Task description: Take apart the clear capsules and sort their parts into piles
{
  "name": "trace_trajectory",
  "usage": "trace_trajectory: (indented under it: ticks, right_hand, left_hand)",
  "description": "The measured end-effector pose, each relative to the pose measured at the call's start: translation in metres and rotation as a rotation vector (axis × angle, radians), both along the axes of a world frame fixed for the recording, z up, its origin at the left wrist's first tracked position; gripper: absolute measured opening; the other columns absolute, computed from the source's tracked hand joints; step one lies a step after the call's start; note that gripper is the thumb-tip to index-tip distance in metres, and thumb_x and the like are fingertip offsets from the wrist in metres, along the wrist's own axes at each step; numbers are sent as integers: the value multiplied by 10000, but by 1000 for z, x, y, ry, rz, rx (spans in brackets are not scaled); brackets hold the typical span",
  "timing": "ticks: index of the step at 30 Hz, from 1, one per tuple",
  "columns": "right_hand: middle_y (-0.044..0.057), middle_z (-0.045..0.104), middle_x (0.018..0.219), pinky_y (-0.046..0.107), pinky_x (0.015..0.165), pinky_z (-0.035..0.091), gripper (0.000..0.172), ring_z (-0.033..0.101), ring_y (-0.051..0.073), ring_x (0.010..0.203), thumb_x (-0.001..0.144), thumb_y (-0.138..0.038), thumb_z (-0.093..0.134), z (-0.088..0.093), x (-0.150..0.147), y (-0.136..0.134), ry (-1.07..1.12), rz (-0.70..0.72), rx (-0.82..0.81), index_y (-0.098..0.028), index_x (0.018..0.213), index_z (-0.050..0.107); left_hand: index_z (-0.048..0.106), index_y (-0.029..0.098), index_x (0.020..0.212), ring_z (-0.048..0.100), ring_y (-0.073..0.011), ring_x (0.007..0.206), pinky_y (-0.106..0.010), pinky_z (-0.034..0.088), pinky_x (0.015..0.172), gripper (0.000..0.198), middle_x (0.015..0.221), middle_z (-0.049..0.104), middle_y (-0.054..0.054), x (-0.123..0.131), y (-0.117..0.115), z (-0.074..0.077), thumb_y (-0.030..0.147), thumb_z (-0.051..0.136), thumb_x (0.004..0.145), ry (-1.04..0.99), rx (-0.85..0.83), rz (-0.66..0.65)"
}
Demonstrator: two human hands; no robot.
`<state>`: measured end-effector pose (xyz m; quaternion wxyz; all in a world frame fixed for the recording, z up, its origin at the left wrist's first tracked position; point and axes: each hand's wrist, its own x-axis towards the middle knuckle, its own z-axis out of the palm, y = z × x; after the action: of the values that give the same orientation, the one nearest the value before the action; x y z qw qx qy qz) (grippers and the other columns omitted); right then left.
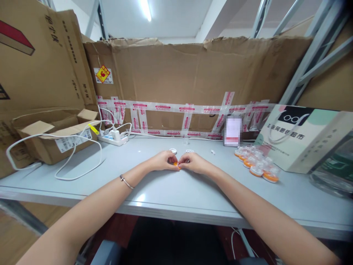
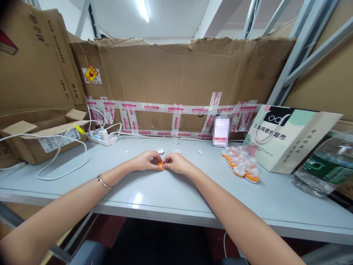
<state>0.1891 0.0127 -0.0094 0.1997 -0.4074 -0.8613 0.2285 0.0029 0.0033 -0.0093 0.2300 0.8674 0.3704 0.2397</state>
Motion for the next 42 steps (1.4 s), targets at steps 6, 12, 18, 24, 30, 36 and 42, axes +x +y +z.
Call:
trace_trajectory:
  ticks: [6,12,18,24,30,36,42]
  right_hand:
    - [41,649,648,229,538,345,74,548,145,608,666,-174,594,8,-11,-6,-141,-111,120,-157,633,658]
    - [33,629,578,218,494,319,59,517,126,537,627,-182,600,14,-15,-10,-179,-97,134,-148,598,639]
    - [3,570,491,213,479,287,86,437,94,475,617,-179,585,14,-14,-10,-179,-38,180,-148,544,617]
    - [7,570,486,219,495,286,114,421,89,470,629,-165,575,10,-14,-8,-148,-30,219,-142,521,603]
    - [25,657,643,193,518,361,91,554,110,574,668,-187,568,7,-8,-5,-44,-82,168,-142,669,647]
    - [47,674,697,226,609,446,159,607,136,652,721,-238,550,13,-8,-6,285,-187,26,-129,761,659]
    - [50,670,679,293,682,491,210,629,156,674,651,-315,643,18,-15,-14,617,-182,-173,-124,738,640]
  left_hand:
    - [631,122,788,507,-116,663,-207,391,592,306,721,583,-20,-2,4,-4,405,633,671,-4,-7,-14]
    - [633,124,802,513,-120,676,-210,397,615,283,721,579,-19,-2,3,0,376,624,674,32,9,-11]
    - [624,125,786,512,-120,674,-210,398,613,260,729,580,-19,-3,1,2,360,618,673,33,17,5]
    - [630,127,796,513,-121,684,-212,403,636,260,732,582,-19,-3,3,0,357,616,677,30,15,-7]
    - [666,134,828,529,-125,692,-208,403,635,306,748,602,-25,-6,0,3,398,623,680,34,24,-9]
    - [670,138,867,574,-136,713,-209,408,623,344,791,669,-35,-4,-1,7,431,624,692,-157,32,118]
    - [679,135,814,562,-112,633,-206,407,582,241,731,684,-36,-4,-3,13,346,585,747,-331,98,208]
